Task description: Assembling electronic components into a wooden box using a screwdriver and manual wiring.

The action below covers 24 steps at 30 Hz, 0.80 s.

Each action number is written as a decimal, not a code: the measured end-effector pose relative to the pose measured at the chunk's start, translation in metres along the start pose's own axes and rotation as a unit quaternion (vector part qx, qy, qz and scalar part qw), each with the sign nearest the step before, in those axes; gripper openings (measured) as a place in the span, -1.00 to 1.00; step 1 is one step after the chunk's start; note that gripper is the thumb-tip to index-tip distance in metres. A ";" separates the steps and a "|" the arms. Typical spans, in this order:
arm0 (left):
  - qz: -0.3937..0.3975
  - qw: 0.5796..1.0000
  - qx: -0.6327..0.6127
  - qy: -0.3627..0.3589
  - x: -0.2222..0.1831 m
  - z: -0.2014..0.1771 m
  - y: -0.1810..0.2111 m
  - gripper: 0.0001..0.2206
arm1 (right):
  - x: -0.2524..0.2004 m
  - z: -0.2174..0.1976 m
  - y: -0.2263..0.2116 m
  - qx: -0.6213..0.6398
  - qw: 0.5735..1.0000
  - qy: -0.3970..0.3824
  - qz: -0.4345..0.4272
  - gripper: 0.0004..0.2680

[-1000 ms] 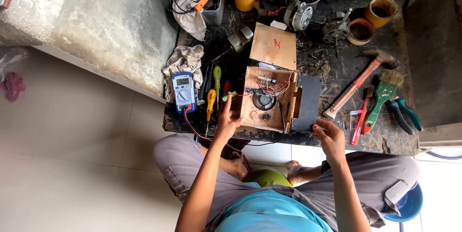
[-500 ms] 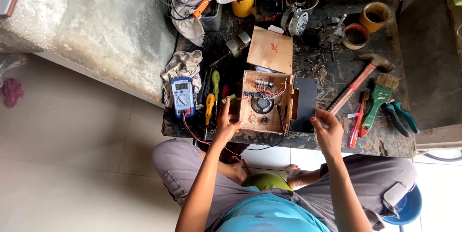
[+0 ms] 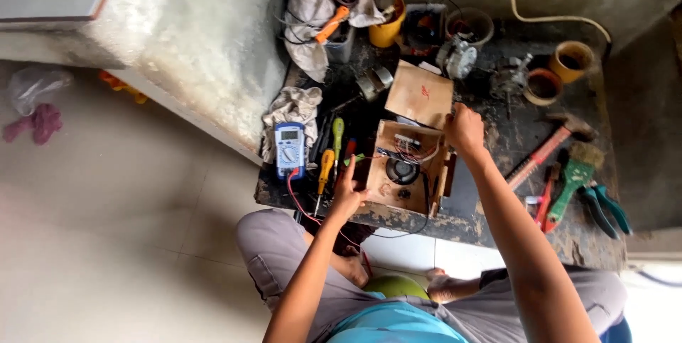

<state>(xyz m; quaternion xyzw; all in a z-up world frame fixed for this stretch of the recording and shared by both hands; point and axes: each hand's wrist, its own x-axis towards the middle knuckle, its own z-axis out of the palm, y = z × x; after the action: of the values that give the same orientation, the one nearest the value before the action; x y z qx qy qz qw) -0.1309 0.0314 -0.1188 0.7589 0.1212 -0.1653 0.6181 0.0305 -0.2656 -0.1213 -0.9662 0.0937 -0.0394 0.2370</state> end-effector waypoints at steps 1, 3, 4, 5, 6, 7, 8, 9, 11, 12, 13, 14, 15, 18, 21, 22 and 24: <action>0.003 1.000 -0.004 0.011 0.003 0.003 -0.001 -0.09 | 0.016 0.011 0.010 0.002 1.000 0.000 -0.012 -0.74; -0.005 1.000 0.000 0.020 0.003 0.003 -0.009 -0.09 | 0.043 0.041 0.025 0.041 0.989 -0.099 0.100 -0.71; -0.007 0.999 -0.004 0.035 -0.002 0.002 -0.003 -0.09 | 0.052 0.055 0.036 0.042 0.990 -0.106 0.086 -0.71; -0.009 0.999 0.003 0.036 -0.007 0.001 0.003 -0.10 | 0.063 0.069 0.046 0.064 0.985 -0.101 0.124 -0.73; -0.011 0.999 0.009 0.034 -0.011 0.002 0.009 -0.12 | 0.074 0.082 0.058 0.086 0.978 -0.096 0.164 -0.74; -0.013 0.999 0.004 0.048 -0.005 0.001 0.002 -0.12 | 0.076 0.085 0.059 0.085 0.979 -0.103 0.152 -0.74; -0.014 0.999 0.023 0.041 0.001 0.004 -0.005 -0.11 | 0.076 0.085 0.068 0.145 0.975 -0.076 0.152 -0.77; -0.014 0.998 0.042 0.034 0.008 0.008 -0.011 -0.10 | 0.077 0.085 0.077 0.205 0.966 -0.049 0.151 -0.80; -0.009 0.998 0.041 0.037 -0.002 0.003 -0.004 -0.12 | 0.091 0.090 0.090 0.280 0.942 -0.054 0.179 -0.78; -0.002 0.998 0.044 0.033 -0.005 0.003 0.002 -0.13 | 0.098 0.089 0.100 0.355 0.909 -0.053 0.210 -0.75; 0.000 0.999 0.043 0.031 -0.002 0.001 -0.005 -0.13 | 0.097 0.081 0.097 0.355 0.910 -0.050 0.209 -0.75; 0.000 0.999 0.033 0.031 0.001 0.001 -0.011 -0.13 | 0.094 0.070 0.098 0.382 0.893 -0.070 0.229 -0.71; 0.001 0.999 0.023 0.032 0.005 0.003 -0.018 -0.13 | 0.092 0.059 0.100 0.409 0.874 -0.089 0.248 -0.66; 0.010 0.999 0.038 0.032 0.018 0.004 -0.028 -0.14 | 0.071 0.033 0.076 0.487 0.825 -0.118 0.262 -0.63; 0.014 0.999 0.006 0.036 0.021 0.007 -0.033 -0.17 | 0.034 -0.013 0.034 0.508 0.831 -0.116 0.193 -0.73; 0.017 0.999 0.009 0.031 0.017 0.007 -0.025 -0.17 | 0.026 -0.025 0.022 0.511 0.830 -0.111 0.194 -0.73; 0.005 1.000 -0.010 0.025 0.006 0.008 -0.014 -0.23 | 0.009 -0.046 -0.002 0.503 0.853 -0.140 0.030 -0.66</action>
<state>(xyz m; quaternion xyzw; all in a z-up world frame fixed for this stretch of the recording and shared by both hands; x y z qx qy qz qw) -0.1318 0.0266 -0.1347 0.7571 0.1348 -0.1420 0.6232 0.0337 -0.2867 -0.0792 -0.7073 0.0556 0.0613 0.7021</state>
